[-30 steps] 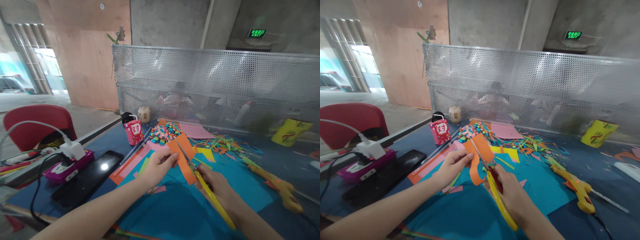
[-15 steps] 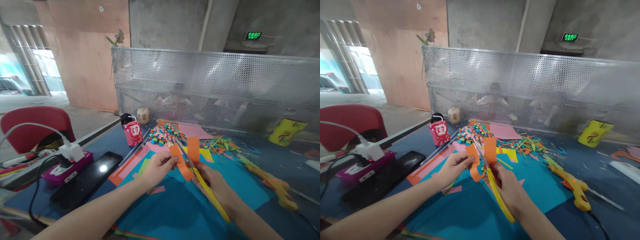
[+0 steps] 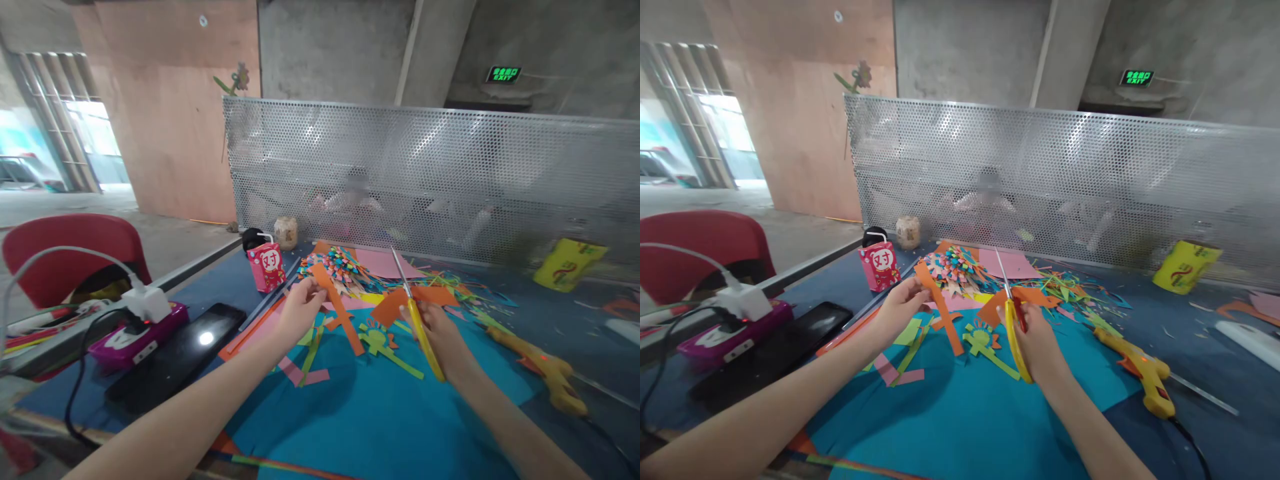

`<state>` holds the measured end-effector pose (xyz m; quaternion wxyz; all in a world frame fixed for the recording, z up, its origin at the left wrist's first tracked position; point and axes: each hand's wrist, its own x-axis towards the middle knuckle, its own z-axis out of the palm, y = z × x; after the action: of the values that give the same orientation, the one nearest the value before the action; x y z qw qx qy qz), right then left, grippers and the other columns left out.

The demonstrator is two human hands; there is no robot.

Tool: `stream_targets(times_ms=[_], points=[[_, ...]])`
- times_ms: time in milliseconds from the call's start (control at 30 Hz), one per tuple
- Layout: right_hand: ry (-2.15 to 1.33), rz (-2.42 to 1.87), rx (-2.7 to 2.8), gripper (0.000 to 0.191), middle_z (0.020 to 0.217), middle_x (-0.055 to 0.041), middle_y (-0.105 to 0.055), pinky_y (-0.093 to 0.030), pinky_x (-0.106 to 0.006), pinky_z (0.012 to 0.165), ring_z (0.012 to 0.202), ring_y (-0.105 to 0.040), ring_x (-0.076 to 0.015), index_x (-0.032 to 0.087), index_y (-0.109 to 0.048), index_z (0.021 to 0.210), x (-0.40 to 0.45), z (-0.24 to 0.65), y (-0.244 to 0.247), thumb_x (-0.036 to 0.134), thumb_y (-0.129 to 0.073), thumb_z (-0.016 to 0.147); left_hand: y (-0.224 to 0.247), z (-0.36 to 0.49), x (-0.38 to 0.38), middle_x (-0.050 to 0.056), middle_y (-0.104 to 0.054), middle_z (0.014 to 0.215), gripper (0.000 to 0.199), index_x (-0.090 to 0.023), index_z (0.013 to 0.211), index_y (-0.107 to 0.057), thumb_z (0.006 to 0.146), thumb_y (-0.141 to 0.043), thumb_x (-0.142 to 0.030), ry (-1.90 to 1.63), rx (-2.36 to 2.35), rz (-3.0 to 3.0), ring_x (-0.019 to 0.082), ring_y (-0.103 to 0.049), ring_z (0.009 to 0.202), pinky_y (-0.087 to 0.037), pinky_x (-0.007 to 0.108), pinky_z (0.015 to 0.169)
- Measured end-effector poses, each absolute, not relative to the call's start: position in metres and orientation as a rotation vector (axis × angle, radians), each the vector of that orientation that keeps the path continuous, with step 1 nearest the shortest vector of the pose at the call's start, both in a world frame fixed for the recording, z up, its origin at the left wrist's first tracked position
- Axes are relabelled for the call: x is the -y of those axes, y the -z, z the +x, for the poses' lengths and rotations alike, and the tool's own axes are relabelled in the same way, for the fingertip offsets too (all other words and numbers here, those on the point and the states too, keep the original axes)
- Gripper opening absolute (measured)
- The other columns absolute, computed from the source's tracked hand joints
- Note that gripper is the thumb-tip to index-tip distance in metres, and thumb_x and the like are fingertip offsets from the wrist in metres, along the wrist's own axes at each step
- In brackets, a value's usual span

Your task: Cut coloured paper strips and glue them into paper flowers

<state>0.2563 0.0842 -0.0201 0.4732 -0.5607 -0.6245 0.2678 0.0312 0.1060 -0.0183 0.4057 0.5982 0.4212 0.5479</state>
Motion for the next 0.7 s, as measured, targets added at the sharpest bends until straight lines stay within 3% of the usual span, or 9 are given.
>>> stream_targets(times_ms=[100, 233, 400, 600, 700], points=[[-0.943, -1.448, 1.313, 0.033, 0.049, 0.0063, -0.049, -0.03, -0.019, 0.029, 0.032, -0.039, -0.0072, 0.021, -0.04, 0.072, -0.088, 0.258, 0.016, 0.043, -0.061, 0.059, 0.016, 0.033, -0.103, 0.001, -0.057, 0.071, 0.015, -0.014, 0.079, -0.048, 0.069, -0.05, -0.025, -1.347, -1.01, 1.41, 0.012, -0.055, 0.062, -0.043, 0.023, 0.053], [-1.283, -1.391, 1.158, 0.036, 0.056, 0.0016, -0.056, -0.028, -0.018, 0.024, 0.031, -0.037, -0.0062, 0.02, -0.039, 0.071, -0.09, 0.255, 0.015, 0.053, -0.052, 0.065, 0.011, 0.034, -0.098, 0.003, -0.057, 0.073, 0.018, -0.012, 0.082, -0.052, 0.067, -0.053, -0.022, -1.336, -1.023, 1.441, 0.01, -0.053, 0.062, -0.041, 0.02, 0.054], [-1.162, -1.16, 1.321, 0.034, 0.058, 0.0029, -0.055, -0.028, -0.015, 0.027, 0.033, -0.038, -0.0041, 0.02, -0.037, 0.072, -0.077, 0.244, 0.011, 0.045, -0.058, 0.065, 0.009, 0.038, -0.088, 0.003, -0.058, 0.074, 0.016, -0.013, 0.083, -0.055, 0.072, -0.048, -0.023, -1.217, -1.003, 1.725, 0.012, -0.053, 0.068, -0.041, 0.023, 0.062], [-1.043, -1.02, 1.436, 0.04, 0.075, 0.0025, -0.054, -0.043, -0.021, 0.045, 0.052, -0.051, -0.0082, 0.021, -0.036, 0.078, -0.069, 0.235, 0.014, 0.031, -0.069, 0.056, 0.004, 0.046, -0.069, 0.002, -0.063, 0.078, 0.023, -0.019, 0.09, -0.06, 0.076, -0.043, -0.023, -0.96, -0.985, 2.243, 0.013, -0.053, 0.065, -0.038, 0.02, 0.057], [-0.986, -1.025, 1.521, 0.037, 0.066, 0.0059, -0.049, -0.042, -0.02, 0.049, 0.054, -0.049, -0.0076, 0.021, -0.037, 0.076, -0.067, 0.234, 0.02, 0.026, -0.069, 0.057, 0.004, 0.049, -0.067, 0.002, -0.065, 0.08, 0.025, -0.021, 0.096, -0.06, 0.075, -0.046, -0.024, -0.857, -0.995, 2.357, 0.014, -0.055, 0.067, -0.038, 0.021, 0.058]])
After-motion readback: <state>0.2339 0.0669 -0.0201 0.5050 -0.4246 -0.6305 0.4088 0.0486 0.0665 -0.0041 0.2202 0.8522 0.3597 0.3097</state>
